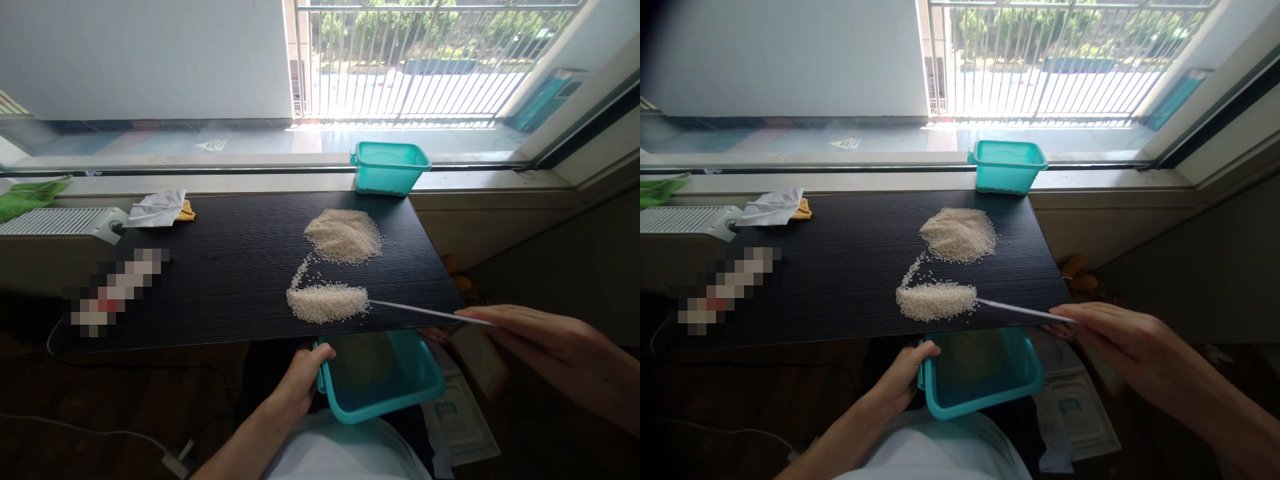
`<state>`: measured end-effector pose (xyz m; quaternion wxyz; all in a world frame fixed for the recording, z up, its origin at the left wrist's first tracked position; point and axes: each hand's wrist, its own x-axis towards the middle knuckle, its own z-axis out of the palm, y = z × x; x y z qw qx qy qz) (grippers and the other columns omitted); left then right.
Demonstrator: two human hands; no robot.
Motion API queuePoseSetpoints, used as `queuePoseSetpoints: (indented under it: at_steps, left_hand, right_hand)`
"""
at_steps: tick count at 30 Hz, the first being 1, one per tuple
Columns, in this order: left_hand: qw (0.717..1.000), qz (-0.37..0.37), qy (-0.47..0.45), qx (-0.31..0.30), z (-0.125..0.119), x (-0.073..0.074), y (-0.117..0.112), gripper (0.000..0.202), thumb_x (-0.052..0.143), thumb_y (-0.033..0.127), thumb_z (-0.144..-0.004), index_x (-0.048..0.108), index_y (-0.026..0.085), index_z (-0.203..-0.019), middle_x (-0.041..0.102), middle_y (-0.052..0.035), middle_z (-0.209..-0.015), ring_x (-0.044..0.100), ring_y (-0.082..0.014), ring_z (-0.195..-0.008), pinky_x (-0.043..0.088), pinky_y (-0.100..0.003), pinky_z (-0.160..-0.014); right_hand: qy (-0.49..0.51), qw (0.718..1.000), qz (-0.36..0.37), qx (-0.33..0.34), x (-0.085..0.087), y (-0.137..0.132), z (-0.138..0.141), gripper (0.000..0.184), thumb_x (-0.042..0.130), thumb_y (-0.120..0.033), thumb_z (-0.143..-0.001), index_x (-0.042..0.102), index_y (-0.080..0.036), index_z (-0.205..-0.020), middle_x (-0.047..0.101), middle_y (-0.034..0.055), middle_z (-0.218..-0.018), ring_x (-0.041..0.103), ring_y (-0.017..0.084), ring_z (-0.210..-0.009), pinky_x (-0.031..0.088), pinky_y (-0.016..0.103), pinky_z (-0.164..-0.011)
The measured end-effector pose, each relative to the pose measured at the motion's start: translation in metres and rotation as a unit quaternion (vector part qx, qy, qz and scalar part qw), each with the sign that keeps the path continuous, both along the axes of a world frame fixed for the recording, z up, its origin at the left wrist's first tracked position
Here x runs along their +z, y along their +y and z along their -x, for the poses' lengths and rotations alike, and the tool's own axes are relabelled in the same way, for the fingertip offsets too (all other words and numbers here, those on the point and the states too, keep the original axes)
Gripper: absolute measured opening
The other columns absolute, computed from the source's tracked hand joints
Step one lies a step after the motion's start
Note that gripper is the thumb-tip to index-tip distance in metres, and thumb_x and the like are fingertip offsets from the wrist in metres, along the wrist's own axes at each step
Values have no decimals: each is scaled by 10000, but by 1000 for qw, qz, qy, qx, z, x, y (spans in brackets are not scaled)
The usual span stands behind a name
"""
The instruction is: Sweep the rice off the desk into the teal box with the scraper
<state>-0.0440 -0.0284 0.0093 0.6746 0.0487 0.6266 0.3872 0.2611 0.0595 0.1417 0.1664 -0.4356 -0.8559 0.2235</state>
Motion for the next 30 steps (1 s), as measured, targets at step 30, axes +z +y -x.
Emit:
queuePoseSetpoints:
  at_steps: [30]
  left_hand:
    - [999,-13,-21,24,2,-4,-5,184,714,207,-550,645,128,-701,607,-14,-598,525,-129,-539,412,-240,-531]
  right_hand:
    - [-10,999,-46,-5,-11,26,26,301,520,-374,-931,768,-240,-1037,792,61,-1025,746,244,-906,610,334,-815]
